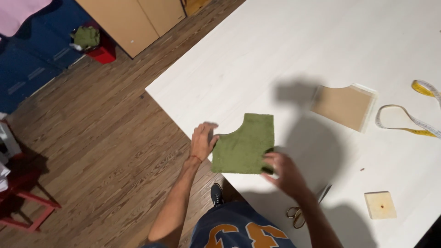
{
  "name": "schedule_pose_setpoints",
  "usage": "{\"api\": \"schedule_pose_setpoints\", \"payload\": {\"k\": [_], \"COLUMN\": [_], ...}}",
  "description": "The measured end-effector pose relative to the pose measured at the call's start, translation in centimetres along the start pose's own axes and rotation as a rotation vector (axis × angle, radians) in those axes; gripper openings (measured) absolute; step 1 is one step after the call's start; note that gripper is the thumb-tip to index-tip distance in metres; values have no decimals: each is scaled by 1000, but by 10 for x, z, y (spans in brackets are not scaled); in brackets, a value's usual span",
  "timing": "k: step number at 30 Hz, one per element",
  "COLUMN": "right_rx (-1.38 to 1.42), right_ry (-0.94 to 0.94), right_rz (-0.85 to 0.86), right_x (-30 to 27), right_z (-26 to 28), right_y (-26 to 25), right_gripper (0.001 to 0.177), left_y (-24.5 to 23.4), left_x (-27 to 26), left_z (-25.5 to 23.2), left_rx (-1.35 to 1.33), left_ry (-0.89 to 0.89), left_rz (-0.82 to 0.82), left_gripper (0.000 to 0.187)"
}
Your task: Cutting green fabric according to a paper template and organizing the pieces.
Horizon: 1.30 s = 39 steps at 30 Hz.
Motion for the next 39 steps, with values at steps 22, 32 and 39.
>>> {"api": "schedule_pose_setpoints", "payload": {"k": [22,32,39], "right_rx": [-308,-408,-225], "right_ry": [-216,-314,-314], "right_rz": [186,76,-12], "right_x": [-9,-10,-28], "right_z": [21,-7,4], "right_y": [42,48,34], "right_gripper": [59,36,16], "left_y": [-19,18,37], "left_x": [-143,-106,-96], "left_z": [87,-45,-84], "left_rx": [121,277,215], "left_ry": [-415,324,461], "left_rz": [-116,262,287], "left_gripper": [28,64,72]}}
Point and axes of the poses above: each hand's wrist, its own x-axis towards the middle knuckle, its own y-axis out of the palm, z = x × y, the point moved 8 cm from there along x, towards the middle knuckle, and after that the axes turned 13 degrees about y, right-handed, at the moved point
